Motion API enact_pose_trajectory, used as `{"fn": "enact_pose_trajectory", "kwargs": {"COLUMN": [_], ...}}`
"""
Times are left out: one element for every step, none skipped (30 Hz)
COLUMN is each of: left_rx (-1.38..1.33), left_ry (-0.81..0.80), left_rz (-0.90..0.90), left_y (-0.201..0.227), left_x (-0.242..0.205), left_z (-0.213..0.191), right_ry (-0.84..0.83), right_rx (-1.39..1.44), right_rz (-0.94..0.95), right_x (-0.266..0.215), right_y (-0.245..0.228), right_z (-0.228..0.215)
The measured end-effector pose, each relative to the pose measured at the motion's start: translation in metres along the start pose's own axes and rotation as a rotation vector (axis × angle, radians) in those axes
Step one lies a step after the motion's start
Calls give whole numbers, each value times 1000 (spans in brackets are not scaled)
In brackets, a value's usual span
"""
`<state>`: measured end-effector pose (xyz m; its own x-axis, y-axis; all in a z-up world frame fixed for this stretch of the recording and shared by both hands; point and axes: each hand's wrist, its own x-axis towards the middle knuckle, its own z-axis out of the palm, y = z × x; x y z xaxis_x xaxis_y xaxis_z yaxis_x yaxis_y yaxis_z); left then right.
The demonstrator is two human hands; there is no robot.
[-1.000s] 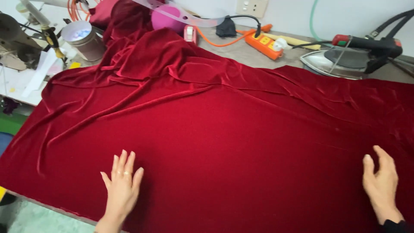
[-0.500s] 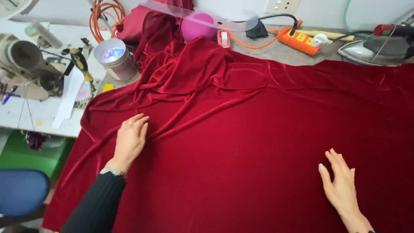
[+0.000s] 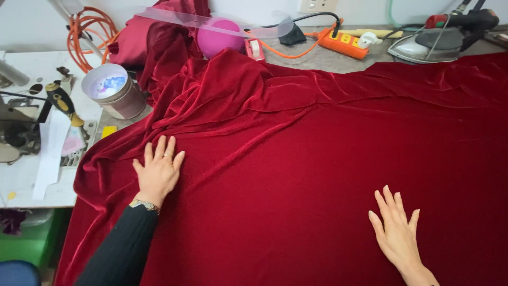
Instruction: The person smooths a large piece of red velvet fabric on a work table. They use a yellow ruler to measure the fabric and a white chalk to mark a line along the ruler's edge.
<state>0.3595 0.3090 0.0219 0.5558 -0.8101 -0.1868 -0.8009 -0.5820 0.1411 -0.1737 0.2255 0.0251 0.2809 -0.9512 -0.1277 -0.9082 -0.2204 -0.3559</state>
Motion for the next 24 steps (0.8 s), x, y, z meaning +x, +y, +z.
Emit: {"fn": "enact_pose_trajectory", "kwargs": {"left_rx": [-15, -14, 27, 67, 68, 73, 77, 77, 90, 102, 101, 101, 101, 99, 46, -7, -9, -21, -33, -34, -28, -22, -22, -29], "left_ry": [-47, -48, 23, 95, 96, 157, 218, 217, 321, 425, 423, 406, 388, 384, 317, 250, 246, 276, 307, 299, 348, 397, 390, 330], "left_rz": [-61, -57, -41, -24, -20, 0, 19, 23, 83, 142, 146, 198, 250, 250, 187, 126, 128, 135, 142, 146, 180, 213, 217, 207], "left_y": [1, -2, -5, -8, -11, -12, -14, -13, -13, -12, -11, -10, -9, -11, -12, -13, -15, -15, -16, -17, -18, -20, -16, -14], "left_x": [0, 2, 4, 7, 10, 12, 15, 14, 13, 11, 10, 8, 6, 6, 7, 8, 6, 2, -2, -9, -16, -23, -36, -51], "left_z": [-5, 2, 8, 14, 19, 23, 28, 30, 32, 34, 34, 35, 35, 36, 37, 38, 37, 37, 37, 40, 42, 45, 41, 38], "right_ry": [9, 10, 12, 14, 17, 25, 33, 34, 38, 42, 43, 41, 40, 37, 36, 35, 34, 38, 42, 38, 32, 25, 20, 50], "right_rx": [-10, -9, -14, -18, -17, -19, -21, -21, -33, -46, -46, -40, -34, -36, -36, -37, -40, -43, -46, -49, -25, -1, -2, -35], "right_rz": [-13, -9, -11, -14, -10, -17, -23, -19, -28, -38, -34, -32, -29, -27, -28, -28, -24, -33, -42, -34, -38, -42, -35, -39], "right_x": [0, 0, 0, 1, 1, 1, 1, 1, 1, 2, 2, 2, 1, 2, 2, 2, 3, 3, 2, 2, 2, 1, 1, 0], "right_y": [0, 1, 2, 2, 2, 2, 2, 4, 5, 8, 7, 5, 4, 4, 4, 4, 3, 4, 5, 4, 4, 4, 10, 16], "right_z": [1, 1, 1, 2, 2, 2, 2, 4, 5, 7, 6, 5, 5, 4, 4, 4, 4, 4, 4, 3, 2, 1, 2, 4]}}
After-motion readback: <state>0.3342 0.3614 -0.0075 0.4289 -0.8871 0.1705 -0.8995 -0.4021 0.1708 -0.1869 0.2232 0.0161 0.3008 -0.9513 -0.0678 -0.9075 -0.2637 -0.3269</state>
